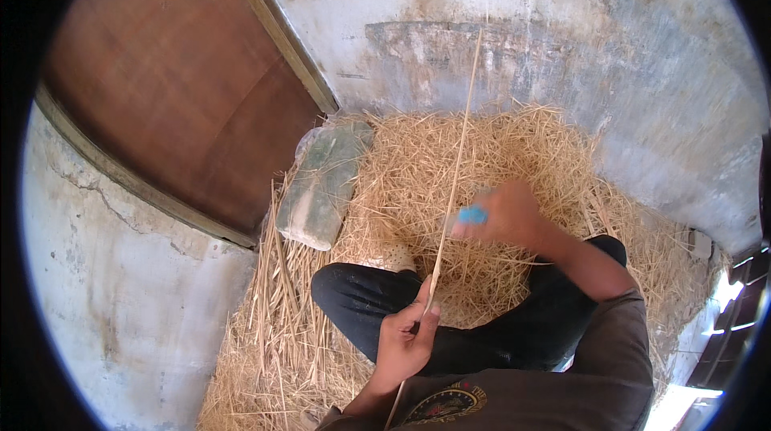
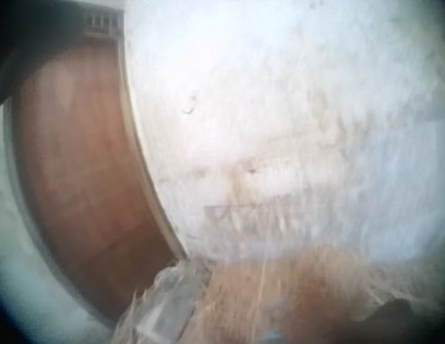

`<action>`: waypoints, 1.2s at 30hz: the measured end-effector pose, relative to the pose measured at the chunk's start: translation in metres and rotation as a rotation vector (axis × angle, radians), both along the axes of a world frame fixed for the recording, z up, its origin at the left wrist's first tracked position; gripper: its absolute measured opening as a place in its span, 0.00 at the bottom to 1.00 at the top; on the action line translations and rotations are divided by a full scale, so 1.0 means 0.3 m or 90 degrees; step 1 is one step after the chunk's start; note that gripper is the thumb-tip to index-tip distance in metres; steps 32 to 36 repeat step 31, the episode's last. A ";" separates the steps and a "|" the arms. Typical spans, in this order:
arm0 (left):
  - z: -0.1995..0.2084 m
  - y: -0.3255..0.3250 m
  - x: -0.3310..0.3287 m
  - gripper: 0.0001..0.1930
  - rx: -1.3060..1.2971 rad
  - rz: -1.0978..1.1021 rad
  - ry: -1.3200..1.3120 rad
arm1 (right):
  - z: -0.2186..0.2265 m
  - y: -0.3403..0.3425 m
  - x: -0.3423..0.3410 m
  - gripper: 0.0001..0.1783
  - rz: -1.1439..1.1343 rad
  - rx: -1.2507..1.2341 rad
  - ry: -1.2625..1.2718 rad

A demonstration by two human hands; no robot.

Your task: The person sits cross-legged on a bed of straw and uses a small knife to shave a long, thin bamboo stick. They repeatedly scrape the surface of the stick to remove the outer layer, rotating it as they work.

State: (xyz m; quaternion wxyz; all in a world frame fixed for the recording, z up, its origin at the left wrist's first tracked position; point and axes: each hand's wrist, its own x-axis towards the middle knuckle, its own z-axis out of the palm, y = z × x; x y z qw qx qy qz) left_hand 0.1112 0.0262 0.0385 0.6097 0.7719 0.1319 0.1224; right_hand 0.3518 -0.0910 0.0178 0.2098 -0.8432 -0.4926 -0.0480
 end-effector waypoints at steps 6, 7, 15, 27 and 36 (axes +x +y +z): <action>-0.013 -0.010 0.004 0.19 -0.017 -0.017 0.006 | -0.052 -0.007 -0.012 0.38 -0.012 0.045 -0.022; -0.011 -0.013 0.006 0.19 -0.023 -0.024 -0.002 | -0.054 -0.016 0.004 0.38 -0.035 0.022 -0.020; -0.040 -0.028 -0.023 0.19 -0.065 -0.070 0.069 | -0.001 -0.043 0.283 0.39 -0.276 -0.041 0.019; -0.033 -0.088 -0.012 0.19 -0.113 -0.204 0.118 | 0.091 -0.620 0.939 0.50 -0.762 0.193 0.048; -0.078 -0.036 0.035 0.20 -0.418 -0.089 0.148 | -0.002 -0.408 0.710 0.52 -0.635 0.061 0.166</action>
